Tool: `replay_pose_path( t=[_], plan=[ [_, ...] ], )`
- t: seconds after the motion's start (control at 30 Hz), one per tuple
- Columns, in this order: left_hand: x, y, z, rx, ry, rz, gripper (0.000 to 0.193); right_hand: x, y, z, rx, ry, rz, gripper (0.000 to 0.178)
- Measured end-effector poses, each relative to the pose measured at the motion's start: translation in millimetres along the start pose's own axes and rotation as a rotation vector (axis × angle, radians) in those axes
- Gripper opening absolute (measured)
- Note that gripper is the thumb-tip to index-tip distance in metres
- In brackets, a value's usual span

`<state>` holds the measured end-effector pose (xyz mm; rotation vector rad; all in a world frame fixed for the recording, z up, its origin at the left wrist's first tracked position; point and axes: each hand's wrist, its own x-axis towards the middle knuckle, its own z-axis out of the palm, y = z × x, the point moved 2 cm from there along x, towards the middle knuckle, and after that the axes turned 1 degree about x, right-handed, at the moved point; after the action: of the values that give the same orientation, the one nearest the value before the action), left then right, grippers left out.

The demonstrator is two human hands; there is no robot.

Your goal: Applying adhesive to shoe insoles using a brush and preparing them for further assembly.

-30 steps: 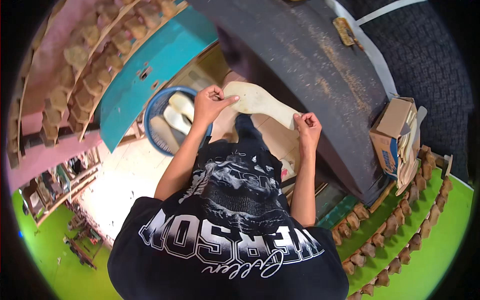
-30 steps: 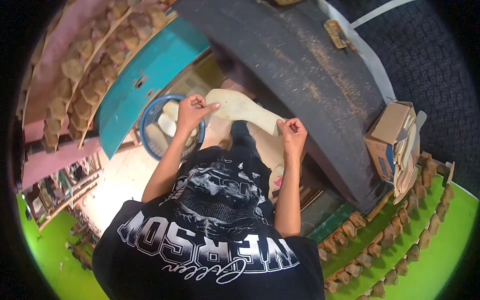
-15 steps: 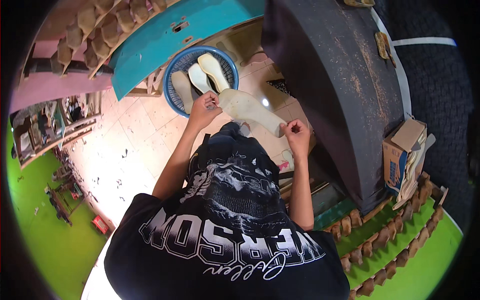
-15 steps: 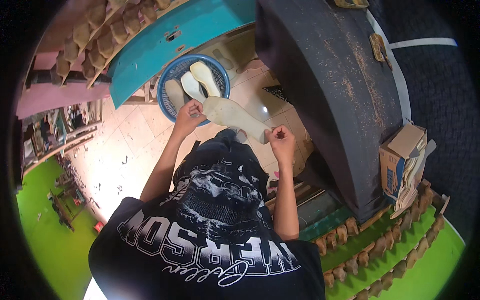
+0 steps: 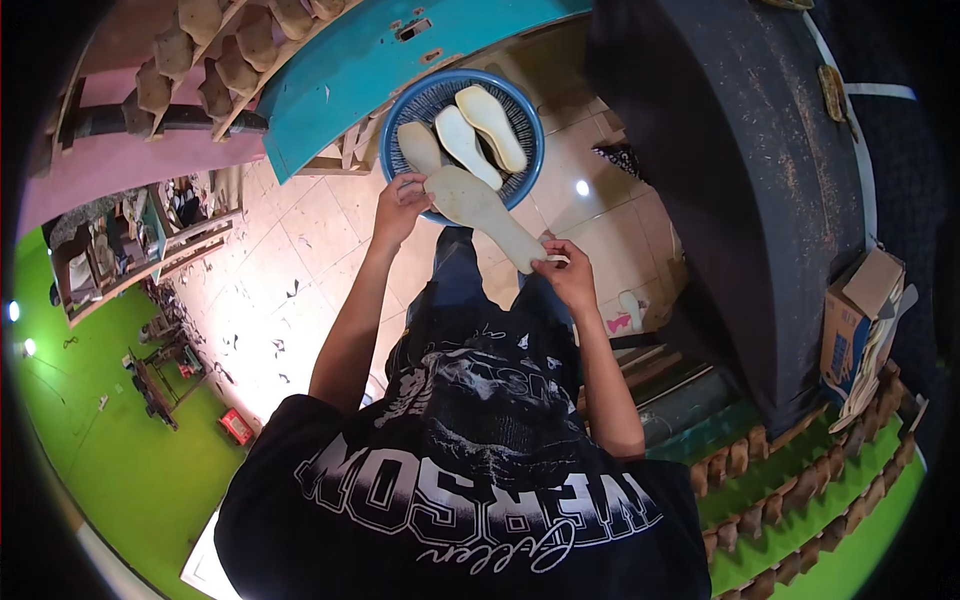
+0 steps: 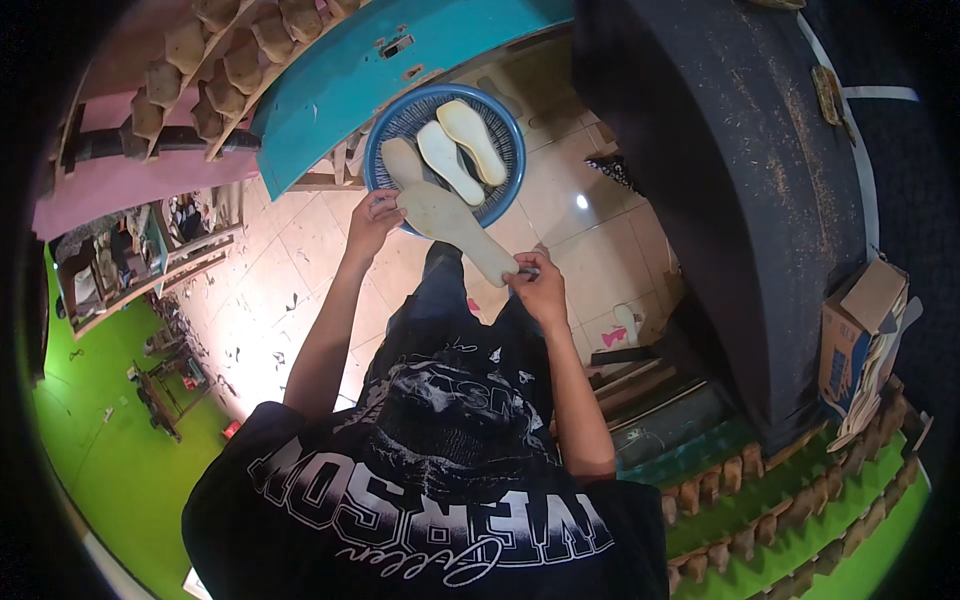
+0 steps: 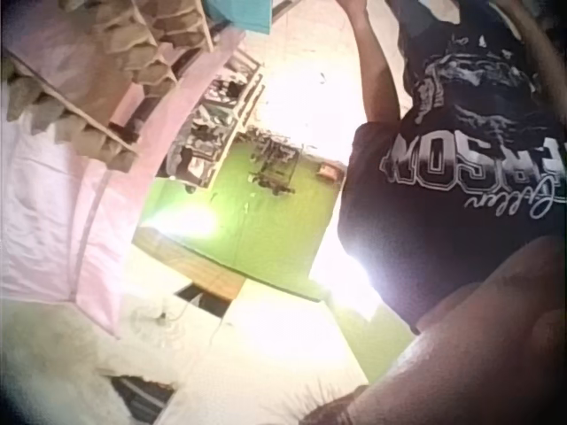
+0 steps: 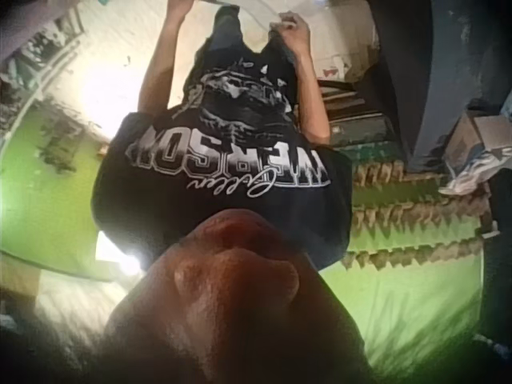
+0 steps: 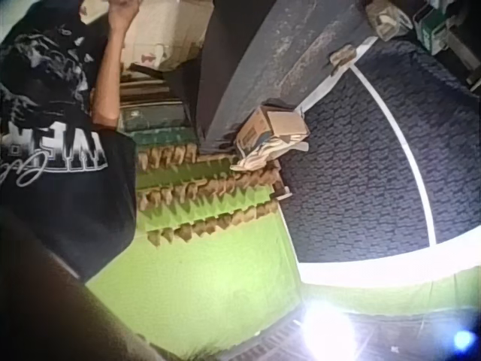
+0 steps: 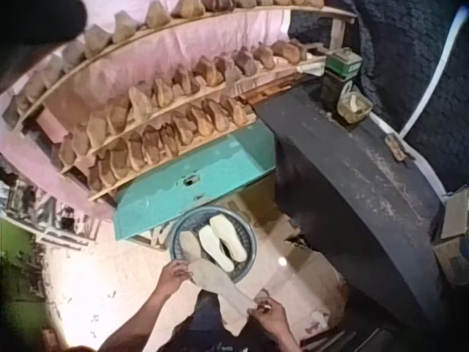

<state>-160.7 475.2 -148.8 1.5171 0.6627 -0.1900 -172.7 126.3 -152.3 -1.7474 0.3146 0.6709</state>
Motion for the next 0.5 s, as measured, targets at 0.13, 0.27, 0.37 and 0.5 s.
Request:
replay_pose_path(
  t=[0.13, 0.27, 0.37, 0.5],
  plan=[
    [58, -20, -43, 0.090, -0.014, 0.020, 0.041, 25, 1, 57, -0.052, 0.027, 0.047, 0.041],
    [125, -30, -64, 0.367, -0.072, 0.032, 0.045, 57, 6, 107, -0.065, 0.168, 0.010, 0.047],
    [171, -47, -67, 0.402, -0.179, -0.016, 0.049, 90, 12, 140, -0.177, 0.300, -0.079, 0.053],
    [213, -53, -65, 0.404, -0.271, 0.068, 0.058, 127, 18, 167, -0.303, 0.366, -0.103, 0.058]
  ],
)
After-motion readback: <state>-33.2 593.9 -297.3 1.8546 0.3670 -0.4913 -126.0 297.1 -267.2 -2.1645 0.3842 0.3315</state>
